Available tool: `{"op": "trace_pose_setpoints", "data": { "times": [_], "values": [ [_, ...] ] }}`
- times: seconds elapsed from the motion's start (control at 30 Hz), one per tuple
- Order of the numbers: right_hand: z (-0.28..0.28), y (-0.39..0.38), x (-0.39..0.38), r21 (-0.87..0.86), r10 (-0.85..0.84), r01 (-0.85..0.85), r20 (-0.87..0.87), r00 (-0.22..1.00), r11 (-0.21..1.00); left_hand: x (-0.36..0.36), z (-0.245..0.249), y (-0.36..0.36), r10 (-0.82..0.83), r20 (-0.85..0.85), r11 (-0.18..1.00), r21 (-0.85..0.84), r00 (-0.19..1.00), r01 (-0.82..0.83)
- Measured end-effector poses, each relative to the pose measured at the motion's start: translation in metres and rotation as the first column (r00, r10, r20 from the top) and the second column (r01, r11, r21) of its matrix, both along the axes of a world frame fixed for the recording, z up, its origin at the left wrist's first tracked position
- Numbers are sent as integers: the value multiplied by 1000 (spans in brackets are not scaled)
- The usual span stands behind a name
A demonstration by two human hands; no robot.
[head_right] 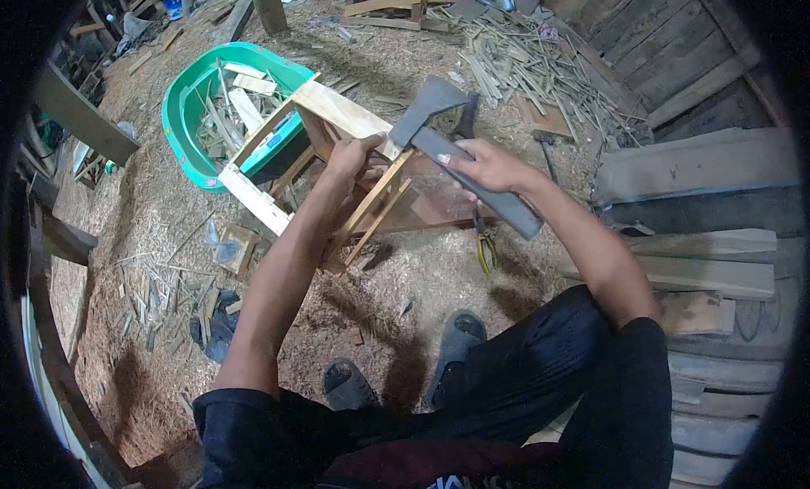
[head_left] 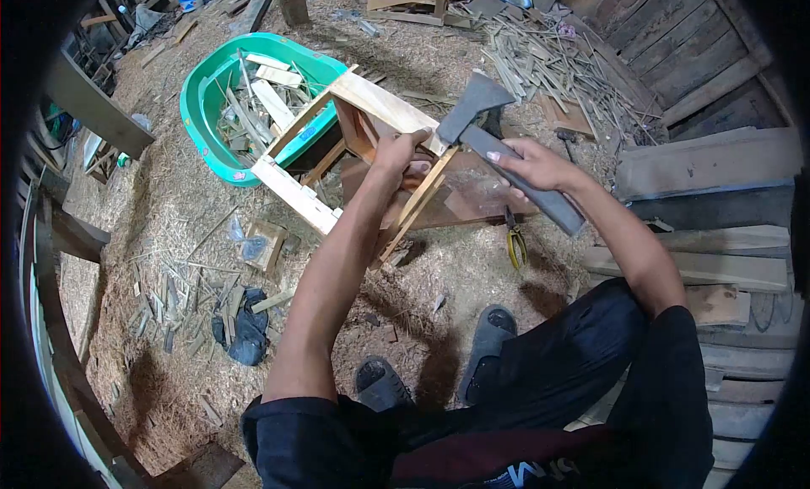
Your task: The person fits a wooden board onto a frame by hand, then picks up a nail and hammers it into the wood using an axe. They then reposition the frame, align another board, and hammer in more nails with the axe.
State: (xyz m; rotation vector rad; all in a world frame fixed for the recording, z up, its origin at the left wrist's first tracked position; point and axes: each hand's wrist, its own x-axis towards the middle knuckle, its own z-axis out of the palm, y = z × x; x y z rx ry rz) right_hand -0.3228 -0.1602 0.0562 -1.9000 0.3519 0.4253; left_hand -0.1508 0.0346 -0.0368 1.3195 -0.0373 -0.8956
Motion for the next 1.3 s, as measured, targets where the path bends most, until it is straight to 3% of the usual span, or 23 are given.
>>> {"op": "trace_pose_setpoints", "data": {
  "times": [0.07,0.17,0.27,0.37,0.47,0.5,0.57,0.63,0.73,0.8,0.83,0.87,1.23,1.3],
  "values": [
    [13,-5,1,25,72,-71,-58,996,997,1,-2,0,-22,31,999,32,999,21],
    [7,-16,5,-43,115,-113,51,992,993,3,-3,0,-49,62,997,54,997,46],
    [10,-22,6,-22,183,-184,-17,983,983,5,-17,-3,-64,31,998,9,997,64],
    [20,-22,6,-156,175,-174,-5,985,972,5,-8,0,-47,43,999,19,998,46],
    [14,-18,8,-82,85,-84,2,996,993,3,-8,-1,-51,50,998,40,997,49],
    [20,-15,8,-51,115,-117,-24,993,992,4,-10,-2,-59,44,998,32,997,58],
    [21,-18,9,-151,200,-193,30,979,969,6,-12,-2,-46,54,999,8,997,46],
    [25,-22,11,-68,193,-195,-39,981,978,6,-12,-2,-26,44,1000,-4,999,27],
    [23,-15,11,-85,110,-108,20,994,991,1,-9,-4,-24,23,999,-23,999,24],
    [21,-23,12,-79,173,-174,-31,985,981,1,-2,-1,-46,47,998,36,998,44],
    [25,-27,13,-95,199,-203,-49,979,974,2,-7,-1,-13,37,999,-51,999,15],
    [26,-29,15,-107,227,-233,-68,972,966,4,-9,-1,-1,55,1000,-26,998,3],
    [7,-31,18,77,124,-122,-23,992,990,-2,-7,-2,-23,67,999,28,997,21],
    [8,-31,16,80,199,-197,-27,980,977,4,-7,-4,-44,75,999,29,996,42]
  ]
}}
